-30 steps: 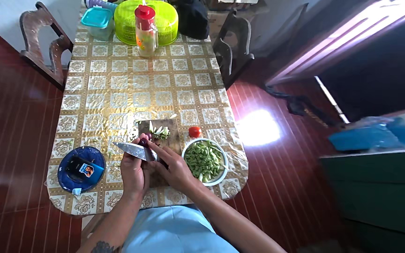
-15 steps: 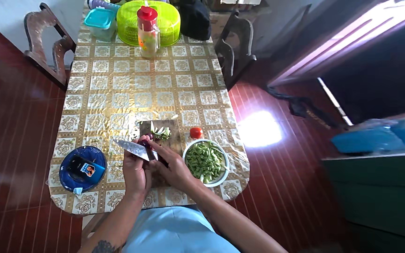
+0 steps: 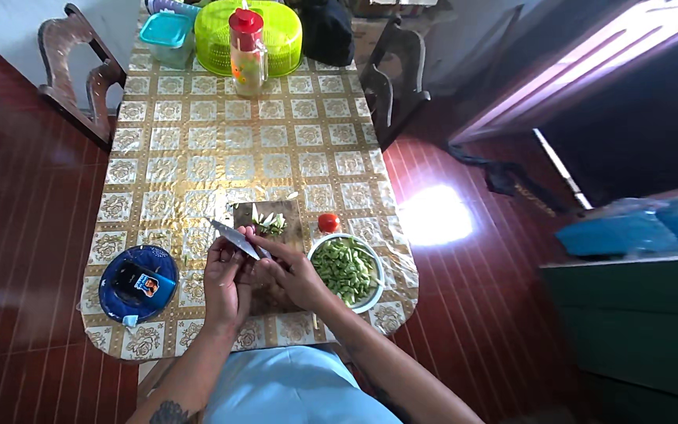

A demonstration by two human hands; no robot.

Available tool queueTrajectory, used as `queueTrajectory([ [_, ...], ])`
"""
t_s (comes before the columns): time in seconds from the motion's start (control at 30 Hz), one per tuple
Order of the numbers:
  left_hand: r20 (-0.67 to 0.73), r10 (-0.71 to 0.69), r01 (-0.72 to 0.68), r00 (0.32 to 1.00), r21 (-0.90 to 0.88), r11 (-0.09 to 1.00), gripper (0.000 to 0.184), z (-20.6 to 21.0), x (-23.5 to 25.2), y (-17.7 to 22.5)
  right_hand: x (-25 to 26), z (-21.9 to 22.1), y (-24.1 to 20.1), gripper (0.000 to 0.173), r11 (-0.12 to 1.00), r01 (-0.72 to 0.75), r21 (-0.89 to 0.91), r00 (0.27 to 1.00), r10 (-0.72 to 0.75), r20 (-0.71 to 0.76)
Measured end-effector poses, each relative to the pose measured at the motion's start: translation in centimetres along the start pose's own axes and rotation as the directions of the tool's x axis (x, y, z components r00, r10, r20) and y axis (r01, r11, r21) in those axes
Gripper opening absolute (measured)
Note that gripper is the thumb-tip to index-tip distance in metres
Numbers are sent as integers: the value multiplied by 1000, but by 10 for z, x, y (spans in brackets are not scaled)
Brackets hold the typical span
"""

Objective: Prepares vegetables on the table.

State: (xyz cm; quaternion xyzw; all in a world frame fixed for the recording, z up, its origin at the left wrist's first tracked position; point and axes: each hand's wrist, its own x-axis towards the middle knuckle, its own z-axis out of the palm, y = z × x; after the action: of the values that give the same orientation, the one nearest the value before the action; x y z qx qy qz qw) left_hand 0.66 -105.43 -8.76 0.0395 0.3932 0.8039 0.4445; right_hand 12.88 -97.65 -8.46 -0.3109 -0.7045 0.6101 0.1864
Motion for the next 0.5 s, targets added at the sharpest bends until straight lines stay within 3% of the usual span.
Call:
queueTrajectory([
  [0.07,6,-35,35,999,-13,999,33,-3,2,1,2,-4,-2,39,961,-123,248,992,126,7],
  [0.13,-2,-67,67,998,-61,996,33,-5,4,2,5,-11,-1,39,855,-217,471,970,244,4],
  [0.2,-28,-96,93,995,-92,991,34,-8,5,3,13,-17,8,41,786,-262,560,940,339,-37],
  [0.33,-69,-109,104,992,-63,993,31,-16,8,1,30,-28,38,49,804,-367,468,878,466,-111],
  [0.5,-154,-100,125,983,166,978,28,-24,10,-4,22,-19,27,40,964,-198,176,973,215,-86],
])
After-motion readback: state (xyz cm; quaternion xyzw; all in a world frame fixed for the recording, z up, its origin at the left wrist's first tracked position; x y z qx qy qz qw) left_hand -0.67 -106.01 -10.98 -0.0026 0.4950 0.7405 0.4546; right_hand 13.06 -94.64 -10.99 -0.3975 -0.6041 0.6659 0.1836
